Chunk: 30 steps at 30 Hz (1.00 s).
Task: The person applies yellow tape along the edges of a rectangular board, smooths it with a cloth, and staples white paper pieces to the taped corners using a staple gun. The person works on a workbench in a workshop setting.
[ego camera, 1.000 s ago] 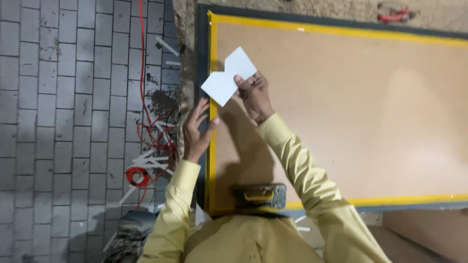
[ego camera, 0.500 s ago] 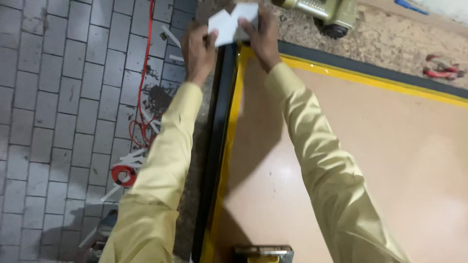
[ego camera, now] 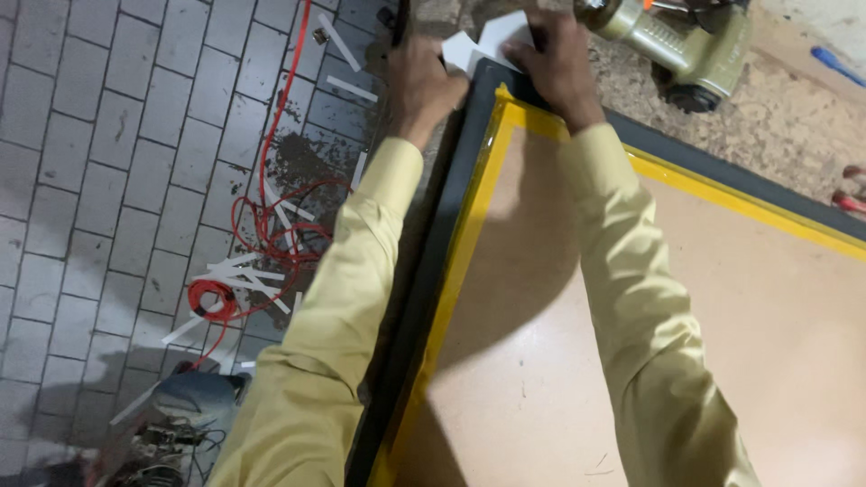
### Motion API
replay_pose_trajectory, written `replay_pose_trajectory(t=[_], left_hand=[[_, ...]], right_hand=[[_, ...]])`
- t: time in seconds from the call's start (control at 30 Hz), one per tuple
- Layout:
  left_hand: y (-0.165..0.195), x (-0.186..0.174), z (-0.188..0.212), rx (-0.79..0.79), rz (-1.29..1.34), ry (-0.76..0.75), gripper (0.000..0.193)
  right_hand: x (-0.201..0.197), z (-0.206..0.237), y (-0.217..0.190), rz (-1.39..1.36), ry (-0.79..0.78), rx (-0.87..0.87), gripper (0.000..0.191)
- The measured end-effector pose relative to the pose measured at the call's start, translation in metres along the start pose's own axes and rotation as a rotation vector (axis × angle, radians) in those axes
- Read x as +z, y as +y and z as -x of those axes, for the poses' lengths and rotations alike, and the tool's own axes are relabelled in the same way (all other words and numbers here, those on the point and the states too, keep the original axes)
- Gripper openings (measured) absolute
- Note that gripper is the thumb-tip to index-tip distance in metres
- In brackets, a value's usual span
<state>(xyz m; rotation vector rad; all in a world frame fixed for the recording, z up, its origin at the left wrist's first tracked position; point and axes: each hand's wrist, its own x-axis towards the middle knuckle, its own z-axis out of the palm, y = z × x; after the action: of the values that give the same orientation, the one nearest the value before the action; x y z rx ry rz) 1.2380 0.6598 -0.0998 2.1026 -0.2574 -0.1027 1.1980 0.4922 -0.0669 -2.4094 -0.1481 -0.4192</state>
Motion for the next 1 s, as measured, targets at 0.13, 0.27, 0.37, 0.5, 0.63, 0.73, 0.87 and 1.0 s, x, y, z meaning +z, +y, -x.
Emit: replay_pose_trajectory(t=[0.13, 0.27, 0.37, 0.5, 0.63, 0.73, 0.87, 1.0], left_hand=[[-0.012, 0.014, 0.011, 0.004, 0.057, 0.019, 0.009], [-0.022, 0.025, 0.017, 0.132, 0.006, 0.141, 0.008], [-0.028, 0.029, 0.015, 0.154, -0.045, 0.151, 0.007], [-0.024, 0.027, 0.014, -0.040, -0.013, -0.034, 0.005], [-0.008, 0.032, 0.046, -0.114, -0.034, -0.092, 0.009], [0.004, 0.028, 0.075, 0.369, -0.346, 0.140, 0.045], [0.012, 0.012, 0.066, 0.520, -0.411, -0.120, 0.018], [0.023, -0.002, 0.036, 0.125, -0.019, -0.164, 0.006]], right_hand=[[0.000, 0.012, -0.015, 0.006, -0.036, 0.231, 0.021], [0.001, 0.009, -0.025, -0.086, -0.077, 0.295, 0.017], [0.000, 0.006, -0.027, -0.002, -0.057, 0.334, 0.016], [0.000, 0.008, -0.028, -0.048, -0.033, 0.313, 0.015], [0.001, 0.011, -0.027, -0.226, -0.016, 0.344, 0.017], [0.002, 0.013, -0.026, -0.316, -0.019, 0.346, 0.026], [0.001, 0.017, -0.024, -0.010, -0.053, -0.031, 0.040], [0.001, 0.021, -0.022, 0.155, -0.022, -0.094, 0.030]])
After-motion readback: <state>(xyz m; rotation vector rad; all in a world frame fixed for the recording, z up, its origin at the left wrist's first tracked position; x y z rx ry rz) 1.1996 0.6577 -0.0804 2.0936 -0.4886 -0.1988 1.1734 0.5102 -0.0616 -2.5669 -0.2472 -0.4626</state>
